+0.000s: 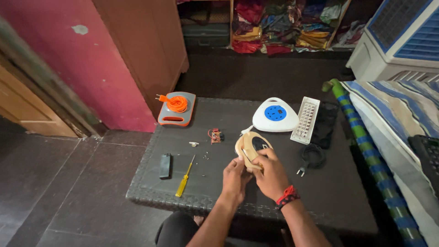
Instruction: The person disassembles a black circular electronic device using a yellow screwdriver, removes screws, and separates the casing to expose internal components. They then manipulate wires and small parts on the table.
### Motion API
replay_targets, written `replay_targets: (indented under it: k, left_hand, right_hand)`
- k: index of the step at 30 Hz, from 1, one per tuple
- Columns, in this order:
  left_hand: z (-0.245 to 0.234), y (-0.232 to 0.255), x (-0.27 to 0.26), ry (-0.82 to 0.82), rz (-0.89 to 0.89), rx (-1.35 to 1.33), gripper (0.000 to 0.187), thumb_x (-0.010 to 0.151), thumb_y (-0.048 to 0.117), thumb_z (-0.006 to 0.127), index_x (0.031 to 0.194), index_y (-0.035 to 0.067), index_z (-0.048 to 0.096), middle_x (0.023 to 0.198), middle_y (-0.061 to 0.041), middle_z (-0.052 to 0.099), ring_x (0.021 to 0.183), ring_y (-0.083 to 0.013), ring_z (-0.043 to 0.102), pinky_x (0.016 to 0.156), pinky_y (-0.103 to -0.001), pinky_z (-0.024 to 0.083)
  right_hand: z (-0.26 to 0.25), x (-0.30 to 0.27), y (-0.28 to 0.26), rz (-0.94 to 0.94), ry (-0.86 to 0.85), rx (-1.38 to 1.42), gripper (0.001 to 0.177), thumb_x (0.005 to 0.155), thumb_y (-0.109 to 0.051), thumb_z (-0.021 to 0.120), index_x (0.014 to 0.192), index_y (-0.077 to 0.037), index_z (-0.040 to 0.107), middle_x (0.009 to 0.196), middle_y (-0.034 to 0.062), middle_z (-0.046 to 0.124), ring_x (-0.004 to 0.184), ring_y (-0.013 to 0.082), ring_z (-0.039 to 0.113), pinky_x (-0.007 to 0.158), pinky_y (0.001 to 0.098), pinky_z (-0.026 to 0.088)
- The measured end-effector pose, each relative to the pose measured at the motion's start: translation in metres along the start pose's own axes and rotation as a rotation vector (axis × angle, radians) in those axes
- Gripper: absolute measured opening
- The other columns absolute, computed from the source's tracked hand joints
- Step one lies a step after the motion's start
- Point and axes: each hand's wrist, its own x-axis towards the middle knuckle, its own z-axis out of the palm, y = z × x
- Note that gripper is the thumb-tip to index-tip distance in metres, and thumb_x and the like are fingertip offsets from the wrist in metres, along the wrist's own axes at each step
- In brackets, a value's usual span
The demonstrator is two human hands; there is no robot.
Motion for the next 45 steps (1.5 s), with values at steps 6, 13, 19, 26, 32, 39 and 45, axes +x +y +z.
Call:
replay_targets:
  k: [6,13,19,26,32,39,45]
  left_hand:
    - [0.003,-0.002,0.015,-0.034,0.037,-0.016,0.022,0.101,0.026,0.065,0.095,0.005,0.061,0.084,-0.003,0.061,0.076,-0.0141,0.063,0.076,-0.035,0.059]
    - [0.011,-0.008,0.026,0.007,0.036,0.055,0.019,0.099,0.025,0.067,0.092,0.008,0.063,0.085,0.0,0.06,0.079,-0.0105,0.058,0.079,-0.036,0.056]
    - [0.033,-0.006,0.017,-0.067,-0.049,-0.001,0.026,0.103,0.036,0.055,0.106,0.011,0.06,0.1,-0.004,0.067,0.092,-0.0151,0.064,0.088,-0.042,0.057]
    - [0.038,-0.021,0.019,-0.1,-0.067,-0.147,0.027,0.105,0.037,0.047,0.112,0.012,0.055,0.113,-0.009,0.067,0.102,-0.024,0.066,0.088,-0.048,0.054]
    - [0.024,-0.025,0.031,0.042,-0.059,-0.26,0.035,0.105,0.04,0.038,0.116,0.012,0.056,0.123,-0.013,0.065,0.115,-0.0338,0.065,0.099,-0.062,0.049]
    - [0.017,-0.032,0.038,-0.004,-0.042,-0.33,0.048,0.112,0.043,0.033,0.137,0.004,0.043,0.144,-0.018,0.058,0.134,-0.0409,0.057,0.111,-0.067,0.045]
    - [0.021,-0.016,0.029,0.114,-0.105,-0.343,0.058,0.106,0.048,0.025,0.144,0.013,0.048,0.147,-0.012,0.056,0.135,-0.0353,0.053,0.109,-0.062,0.043]
  right_hand:
    - [-0.012,0.005,-0.014,0.034,0.031,0.006,0.017,0.084,-0.012,0.075,0.096,-0.004,0.065,0.122,0.0127,0.061,0.098,0.0369,0.067,0.079,0.0446,0.054]
    - [-0.007,0.001,0.003,0.027,0.099,0.063,0.015,0.085,-0.007,0.072,0.095,-0.003,0.062,0.123,0.0132,0.062,0.102,0.0369,0.067,0.081,0.0427,0.055]
    - [-0.008,-0.001,0.02,-0.036,0.171,0.073,0.018,0.082,-0.001,0.072,0.096,-0.001,0.061,0.124,0.0166,0.062,0.109,0.0391,0.064,0.085,0.0424,0.055]
    - [-0.018,-0.004,0.013,0.039,0.186,0.042,0.018,0.08,-0.004,0.074,0.094,-0.001,0.063,0.118,0.0149,0.065,0.106,0.0362,0.065,0.084,0.0423,0.054]
    - [-0.061,0.007,0.037,0.254,0.372,0.035,0.015,0.099,-0.012,0.058,0.105,0.0,0.065,0.094,0.0127,0.068,0.061,0.0244,0.064,0.062,0.0353,0.051]
    - [-0.058,-0.036,0.154,0.804,0.629,0.875,0.025,0.108,-0.025,0.052,0.102,-0.004,0.065,0.075,0.004,0.054,0.056,0.0111,0.044,0.048,0.028,0.036]
    - [-0.061,-0.064,0.258,1.252,0.477,0.969,0.017,0.1,-0.025,0.061,0.105,-0.009,0.061,0.072,0.0045,0.05,0.052,0.0161,0.043,0.044,0.0315,0.032]
